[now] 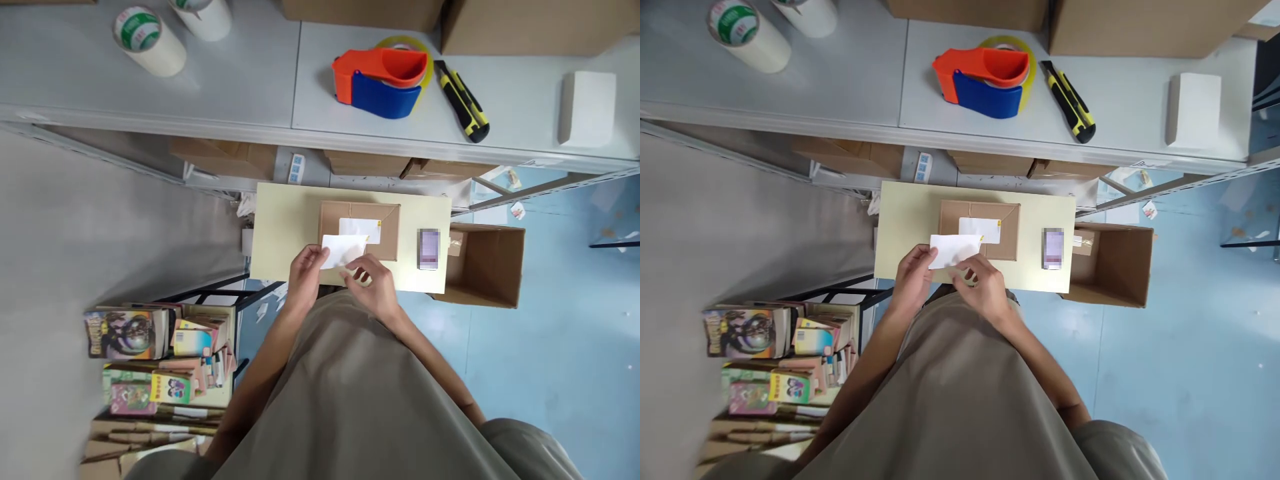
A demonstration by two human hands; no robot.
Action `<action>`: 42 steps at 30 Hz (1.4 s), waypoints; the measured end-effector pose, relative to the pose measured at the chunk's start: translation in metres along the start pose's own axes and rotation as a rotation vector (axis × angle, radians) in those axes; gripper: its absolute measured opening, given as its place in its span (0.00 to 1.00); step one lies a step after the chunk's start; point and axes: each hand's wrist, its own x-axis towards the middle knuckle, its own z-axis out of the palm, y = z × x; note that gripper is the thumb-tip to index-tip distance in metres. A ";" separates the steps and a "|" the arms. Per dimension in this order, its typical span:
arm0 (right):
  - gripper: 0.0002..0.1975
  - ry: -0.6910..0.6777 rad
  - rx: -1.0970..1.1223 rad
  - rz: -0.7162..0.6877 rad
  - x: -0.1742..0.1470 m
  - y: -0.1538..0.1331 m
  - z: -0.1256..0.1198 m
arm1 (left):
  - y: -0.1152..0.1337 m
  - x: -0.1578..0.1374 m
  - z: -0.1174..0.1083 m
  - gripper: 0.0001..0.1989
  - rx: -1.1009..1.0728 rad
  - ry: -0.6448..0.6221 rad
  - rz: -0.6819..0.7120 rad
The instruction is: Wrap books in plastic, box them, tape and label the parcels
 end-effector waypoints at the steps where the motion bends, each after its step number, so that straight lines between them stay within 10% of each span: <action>1: 0.08 0.038 0.020 0.032 0.000 0.009 -0.012 | 0.000 -0.001 0.006 0.26 -0.022 0.013 -0.008; 10: 0.20 0.032 0.214 0.305 0.017 0.079 -0.064 | -0.001 -0.023 0.050 0.24 -0.069 0.029 -0.004; 33: 0.17 0.062 -0.234 0.388 0.073 0.116 -0.030 | -0.073 0.105 0.016 0.11 0.563 0.169 0.176; 42: 0.12 0.005 -0.489 0.539 0.090 0.112 -0.019 | -0.081 0.113 0.021 0.09 0.789 0.207 0.221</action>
